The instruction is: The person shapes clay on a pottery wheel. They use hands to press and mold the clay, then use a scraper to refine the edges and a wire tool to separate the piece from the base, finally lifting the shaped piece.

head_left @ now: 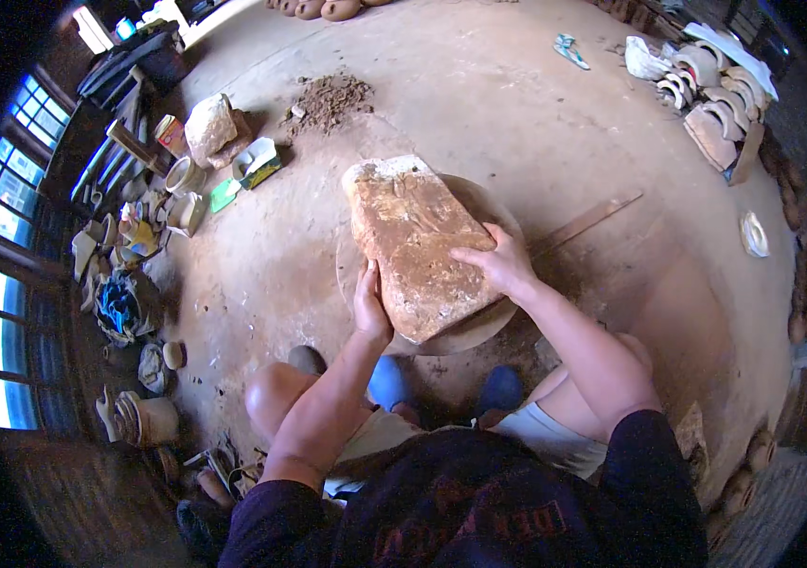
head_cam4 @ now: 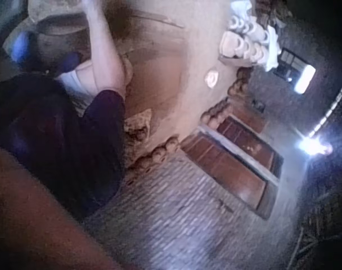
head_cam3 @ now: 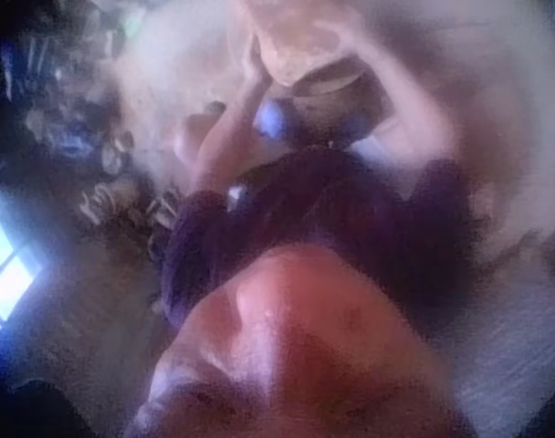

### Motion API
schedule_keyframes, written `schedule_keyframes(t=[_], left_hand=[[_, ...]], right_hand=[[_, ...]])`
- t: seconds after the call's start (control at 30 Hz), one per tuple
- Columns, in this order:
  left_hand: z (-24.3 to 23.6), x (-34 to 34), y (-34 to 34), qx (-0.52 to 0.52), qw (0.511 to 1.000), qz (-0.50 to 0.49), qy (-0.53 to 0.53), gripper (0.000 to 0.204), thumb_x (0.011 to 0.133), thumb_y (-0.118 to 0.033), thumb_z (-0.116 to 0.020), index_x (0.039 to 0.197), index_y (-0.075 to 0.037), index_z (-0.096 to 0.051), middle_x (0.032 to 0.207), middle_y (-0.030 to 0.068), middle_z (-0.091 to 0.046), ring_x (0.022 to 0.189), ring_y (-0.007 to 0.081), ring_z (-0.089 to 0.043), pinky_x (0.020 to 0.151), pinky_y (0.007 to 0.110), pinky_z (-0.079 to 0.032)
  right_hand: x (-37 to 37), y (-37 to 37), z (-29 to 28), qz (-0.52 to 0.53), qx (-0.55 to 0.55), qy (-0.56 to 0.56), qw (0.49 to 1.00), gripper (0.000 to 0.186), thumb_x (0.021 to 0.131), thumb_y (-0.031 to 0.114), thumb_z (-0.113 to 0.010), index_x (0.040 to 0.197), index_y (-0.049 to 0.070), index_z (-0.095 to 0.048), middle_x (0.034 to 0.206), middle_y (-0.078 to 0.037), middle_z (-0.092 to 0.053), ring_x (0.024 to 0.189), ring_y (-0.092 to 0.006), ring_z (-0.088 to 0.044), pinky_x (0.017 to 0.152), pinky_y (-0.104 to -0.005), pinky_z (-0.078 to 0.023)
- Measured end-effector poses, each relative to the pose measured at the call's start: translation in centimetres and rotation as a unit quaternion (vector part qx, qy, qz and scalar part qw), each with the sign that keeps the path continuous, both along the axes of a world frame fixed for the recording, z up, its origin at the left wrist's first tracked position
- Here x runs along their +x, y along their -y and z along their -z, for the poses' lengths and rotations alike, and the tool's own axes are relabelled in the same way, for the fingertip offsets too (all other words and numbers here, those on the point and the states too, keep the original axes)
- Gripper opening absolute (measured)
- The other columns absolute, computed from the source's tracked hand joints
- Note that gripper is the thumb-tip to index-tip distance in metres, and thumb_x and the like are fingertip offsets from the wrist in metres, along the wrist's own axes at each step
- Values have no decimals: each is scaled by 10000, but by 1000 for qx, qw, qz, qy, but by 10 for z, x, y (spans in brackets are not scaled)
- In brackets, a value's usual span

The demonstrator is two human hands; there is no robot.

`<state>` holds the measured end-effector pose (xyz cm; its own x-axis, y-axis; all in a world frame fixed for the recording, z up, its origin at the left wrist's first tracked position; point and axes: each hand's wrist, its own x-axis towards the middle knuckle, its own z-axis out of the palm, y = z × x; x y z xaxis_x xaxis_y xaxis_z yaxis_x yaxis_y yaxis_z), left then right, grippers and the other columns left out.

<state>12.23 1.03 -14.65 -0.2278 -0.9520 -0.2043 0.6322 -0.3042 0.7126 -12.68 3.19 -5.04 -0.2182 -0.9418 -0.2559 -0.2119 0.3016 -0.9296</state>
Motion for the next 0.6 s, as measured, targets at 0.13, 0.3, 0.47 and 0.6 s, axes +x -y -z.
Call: schedule_keyframes(t=[0.13, 0.3, 0.47, 0.6], left_hand=[[1, -9, 4, 28, 999, 14, 15, 654, 1088, -480, -435, 1579, -47, -402, 1555, 160, -514, 1366, 321, -557, 1156, 459, -446], [7, -10, 1, 48, 998, 20, 45, 687, 1084, -502, -449, 1578, -27, -400, 1586, 161, -482, 1400, 312, -521, 1182, 441, -409], [36, 18, 29, -37, 977, -6, 212, 648, 1093, -477, -436, 1504, 22, -476, 1537, 204, -518, 1419, 303, -488, 1185, 408, -363], [-46, 5, 31, -47, 806, 83, 584, 774, 1023, -637, -460, 1191, 79, -702, 1109, 344, -703, 1132, 460, -672, 996, 475, -506]], right_hand=[[-4, -4, -5, 28, -16, -62, 998, 1011, 731, 414, -936, 1475, -86, -468, 1283, -211, -694, 1157, -264, -689, 1004, -361, -539], [4, -10, -35, -45, 51, -356, 932, 1105, 730, 638, -851, 1551, 31, -430, 1430, -291, -524, 1340, -405, -540, 1139, -470, -425], [-12, 3, -28, -74, 6, -372, 925, 929, 842, 667, -730, 1448, -14, -548, 1374, -308, -590, 1300, -407, -582, 1098, -474, -455], [-48, 5, -19, -56, 63, -297, 951, 729, 843, 642, -747, 1070, -50, -747, 1011, -248, -755, 1004, -342, -736, 903, -432, -555]])
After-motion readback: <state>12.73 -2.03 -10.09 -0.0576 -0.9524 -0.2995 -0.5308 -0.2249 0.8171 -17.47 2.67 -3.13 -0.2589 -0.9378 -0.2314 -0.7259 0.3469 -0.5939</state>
